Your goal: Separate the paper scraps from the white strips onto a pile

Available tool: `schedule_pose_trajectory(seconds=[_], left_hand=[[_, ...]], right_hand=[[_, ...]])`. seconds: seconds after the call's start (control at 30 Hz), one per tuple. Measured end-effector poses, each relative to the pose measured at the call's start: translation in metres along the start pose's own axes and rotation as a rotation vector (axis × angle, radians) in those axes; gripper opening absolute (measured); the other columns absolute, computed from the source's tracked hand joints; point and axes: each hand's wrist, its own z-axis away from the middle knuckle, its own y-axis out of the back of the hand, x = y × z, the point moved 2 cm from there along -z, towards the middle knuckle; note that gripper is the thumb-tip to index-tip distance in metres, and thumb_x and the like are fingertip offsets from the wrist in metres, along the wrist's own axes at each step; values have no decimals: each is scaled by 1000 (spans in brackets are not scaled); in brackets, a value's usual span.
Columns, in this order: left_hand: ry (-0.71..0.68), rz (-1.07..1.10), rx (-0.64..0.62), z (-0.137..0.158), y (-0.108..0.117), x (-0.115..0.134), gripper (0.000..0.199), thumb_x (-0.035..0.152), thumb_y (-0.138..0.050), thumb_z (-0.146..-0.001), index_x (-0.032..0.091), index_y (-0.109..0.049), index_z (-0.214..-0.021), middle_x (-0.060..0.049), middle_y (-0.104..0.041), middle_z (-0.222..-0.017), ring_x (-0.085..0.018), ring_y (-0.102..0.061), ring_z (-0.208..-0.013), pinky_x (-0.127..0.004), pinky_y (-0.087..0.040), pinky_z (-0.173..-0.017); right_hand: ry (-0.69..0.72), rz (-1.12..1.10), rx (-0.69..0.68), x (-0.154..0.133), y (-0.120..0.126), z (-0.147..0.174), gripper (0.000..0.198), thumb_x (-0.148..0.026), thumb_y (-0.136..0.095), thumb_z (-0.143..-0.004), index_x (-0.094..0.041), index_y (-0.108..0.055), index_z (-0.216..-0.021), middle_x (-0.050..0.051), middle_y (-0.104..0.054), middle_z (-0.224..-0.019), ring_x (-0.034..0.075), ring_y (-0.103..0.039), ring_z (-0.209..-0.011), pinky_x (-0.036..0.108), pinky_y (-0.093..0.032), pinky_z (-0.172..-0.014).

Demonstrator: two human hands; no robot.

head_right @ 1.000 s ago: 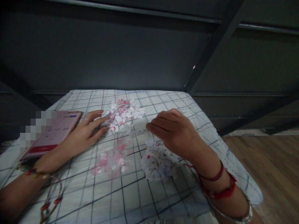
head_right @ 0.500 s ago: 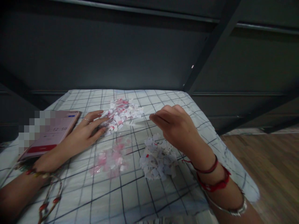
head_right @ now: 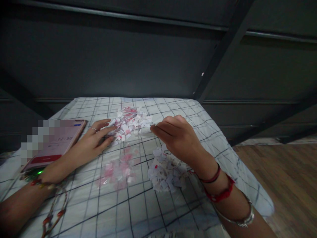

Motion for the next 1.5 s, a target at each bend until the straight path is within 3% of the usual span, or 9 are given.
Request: schedule_pose_trajectory(seconds=[0.17,0.37,0.53,1.1,1.5], left_hand=[[3,12,-5,-1,0,0,39,34,-37,-93,15,-53,-122,-13,-38,-133,-25,-42,-126,-41,-35,-110],[3,23,-4,0,-1,-1,39,33,-37,-93,15,-53,-123,-14,-37,-133,-25,-42,-127,-42,-36,-109],[1,34,-8,0,-1,-1,38,33,-37,-93,14,-53,-123,-14,-37,-133,-25,-41,-127,-43,-37,-109],[40,57,-12,-1,2,0,37,33,-37,-93,17,-53,-122,-14,-37,-134,-27,-42,-126,-47,-38,-107],[46,64,-25,-1,2,2,37,34,-37,-93,17,-52,-121,-14,-36,-135,-27,-42,-126,-48,-37,-108]], right_hand=[[39,-58,-59,-1,7,1,23,-2,-44,-87,-16,-63,-89,1,-68,-73,14,-55,-70,30,-39,-61],[16,-69,18,-2,11,1,21,0,-49,-84,-14,-63,-92,3,-70,-78,15,-56,-74,31,-44,-64],[28,-62,-6,-5,5,-1,21,-2,-47,-86,-15,-63,-92,3,-70,-77,14,-57,-73,30,-45,-66],[45,-160,-32,-7,11,-2,19,-3,-48,-86,-16,-62,-91,3,-70,-77,14,-57,-72,29,-45,-64],[46,-55,-28,-7,9,-2,22,-2,-46,-86,-16,-63,-89,2,-70,-75,14,-56,-72,29,-44,-67]])
